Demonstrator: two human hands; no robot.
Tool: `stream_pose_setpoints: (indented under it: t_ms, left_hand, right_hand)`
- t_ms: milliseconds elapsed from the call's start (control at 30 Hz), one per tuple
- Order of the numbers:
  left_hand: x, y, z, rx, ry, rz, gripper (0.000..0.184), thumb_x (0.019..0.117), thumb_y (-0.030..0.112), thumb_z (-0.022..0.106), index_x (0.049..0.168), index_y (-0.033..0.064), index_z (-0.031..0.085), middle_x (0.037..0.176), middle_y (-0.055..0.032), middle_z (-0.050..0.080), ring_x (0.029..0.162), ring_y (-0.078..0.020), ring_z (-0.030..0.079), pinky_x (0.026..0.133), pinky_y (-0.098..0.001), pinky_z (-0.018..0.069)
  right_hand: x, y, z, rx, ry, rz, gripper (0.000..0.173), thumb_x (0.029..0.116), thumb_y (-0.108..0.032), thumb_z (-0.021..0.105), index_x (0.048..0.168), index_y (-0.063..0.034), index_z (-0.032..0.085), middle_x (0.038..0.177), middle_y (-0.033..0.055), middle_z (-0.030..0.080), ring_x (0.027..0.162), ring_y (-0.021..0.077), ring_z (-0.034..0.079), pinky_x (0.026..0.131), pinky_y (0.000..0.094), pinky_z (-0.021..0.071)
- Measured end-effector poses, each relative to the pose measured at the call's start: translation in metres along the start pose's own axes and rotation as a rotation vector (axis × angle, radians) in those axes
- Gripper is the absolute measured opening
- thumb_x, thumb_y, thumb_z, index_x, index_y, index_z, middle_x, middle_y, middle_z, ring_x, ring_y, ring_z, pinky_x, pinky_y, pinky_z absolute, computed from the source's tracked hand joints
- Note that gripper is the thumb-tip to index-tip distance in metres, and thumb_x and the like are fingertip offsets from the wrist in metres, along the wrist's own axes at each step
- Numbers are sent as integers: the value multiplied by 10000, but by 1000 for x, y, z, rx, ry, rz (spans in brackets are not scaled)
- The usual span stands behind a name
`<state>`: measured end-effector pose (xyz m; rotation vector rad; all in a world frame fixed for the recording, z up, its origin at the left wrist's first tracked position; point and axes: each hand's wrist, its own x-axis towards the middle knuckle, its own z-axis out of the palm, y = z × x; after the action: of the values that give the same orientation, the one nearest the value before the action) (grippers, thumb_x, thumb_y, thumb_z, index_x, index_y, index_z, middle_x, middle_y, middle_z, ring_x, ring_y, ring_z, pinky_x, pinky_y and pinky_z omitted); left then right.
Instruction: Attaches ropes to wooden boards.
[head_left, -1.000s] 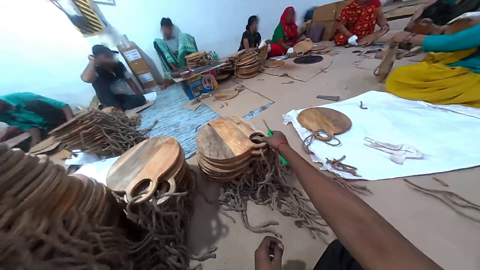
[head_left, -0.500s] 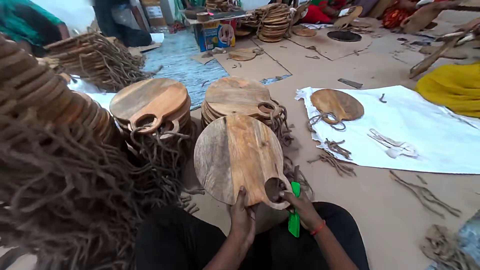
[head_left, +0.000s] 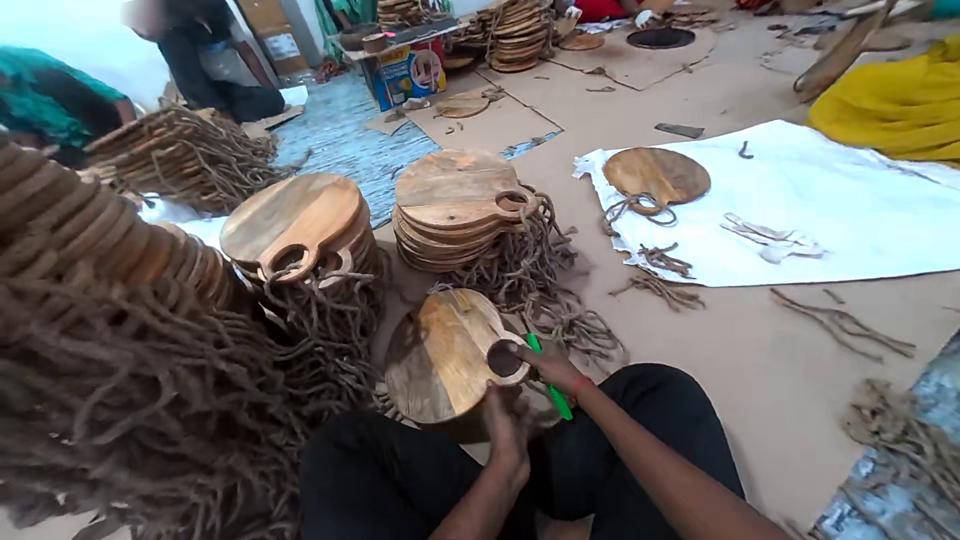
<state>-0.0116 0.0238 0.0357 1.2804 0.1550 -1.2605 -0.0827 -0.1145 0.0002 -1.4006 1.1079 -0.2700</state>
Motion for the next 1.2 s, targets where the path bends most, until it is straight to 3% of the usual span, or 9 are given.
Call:
stream_pose_setpoints:
  t_ms: [100, 233, 333, 500, 633, 767, 900, 1033, 1200]
  left_hand:
    - [0, -4, 5, 449, -157, 137, 302, 1104, 150, 427, 1298, -68, 506, 949, -153, 671, 762, -199, 681, 691, -343, 588]
    - [35, 33, -15, 950, 142, 658, 315, 970, 90, 607, 1254, -45, 620, 1032, -188, 704, 936, -300, 695, 853, -491, 568]
    - [57, 63, -21, 1192, -28, 630, 640, 883, 152, 749, 1460, 27, 501, 1455, -220, 532, 1376, -389, 483, 1139, -562, 400]
    - [76, 37, -6, 1841, -226, 463, 662, 991, 315, 638, 1596, 254, 376, 1354, -104, 657, 1297, -291, 584, 1201, -566, 271]
    - [79, 49, -2, 1838, -5, 531, 411, 1049, 194, 522, 1459, 186, 539, 1160, -119, 741, 1080, -319, 700, 1080, -570, 400]
    - [82, 52, -7, 1762, -199, 583, 570, 1038, 328, 556, 1560, 153, 409, 1315, -106, 672, 1259, -300, 608, 1115, -579, 384]
    - [89, 31, -6, 1952, -298, 501, 648, 1042, 307, 534, 1635, 247, 281, 1241, -142, 709, 1227, -323, 629, 1193, -560, 278]
    - [85, 38, -2, 1894, -63, 682, 549, 1032, 136, 482, 1564, 264, 443, 1077, -130, 756, 1083, -336, 692, 1110, -557, 383]
    - [97, 38, -6, 1865, 28, 650, 602, 1016, 146, 561, 1581, 286, 409, 1194, -139, 723, 1198, -328, 642, 1150, -542, 345]
  right_hand:
    - [15, 4, 17, -173, -186, -36, 528, 1019, -427, 624, 1343, -11, 595, 1120, 189, 670, 957, 256, 657, 906, 462, 534]
    - [4, 3, 0, 42, -220, 72, 353, 1048, -291, 604, 1337, -88, 601, 869, 33, 624, 656, 80, 555, 619, 252, 493]
    - [-10, -11, -29, 259, -239, 173, 271, 1043, -208, 593, 1300, -126, 618, 831, 16, 648, 573, 52, 547, 511, 198, 454]
    - [-14, -15, -54, 207, -294, 77, 374, 1005, -74, 614, 1377, -99, 584, 886, 58, 711, 573, 41, 540, 504, 185, 412]
    - [-23, -28, -56, -11, -215, -8, 570, 896, 35, 713, 1420, -95, 529, 1004, 73, 746, 608, 87, 560, 539, 242, 435]
    - [-28, -45, -51, -215, -244, -77, 626, 850, -17, 794, 1415, -119, 547, 1105, 127, 729, 911, 221, 707, 832, 406, 578]
    - [-29, -52, -48, -212, -256, -74, 580, 868, -2, 773, 1392, -120, 555, 1115, 120, 725, 894, 203, 697, 799, 375, 568]
    - [-28, -60, -71, -727, -94, -134, 606, 871, -116, 799, 1427, -165, 562, 1157, 139, 715, 1001, 309, 701, 880, 532, 564]
    - [-33, -50, -137, -1110, 167, -26, 459, 909, -204, 765, 1344, -164, 622, 1027, 189, 727, 954, 415, 699, 787, 634, 532]
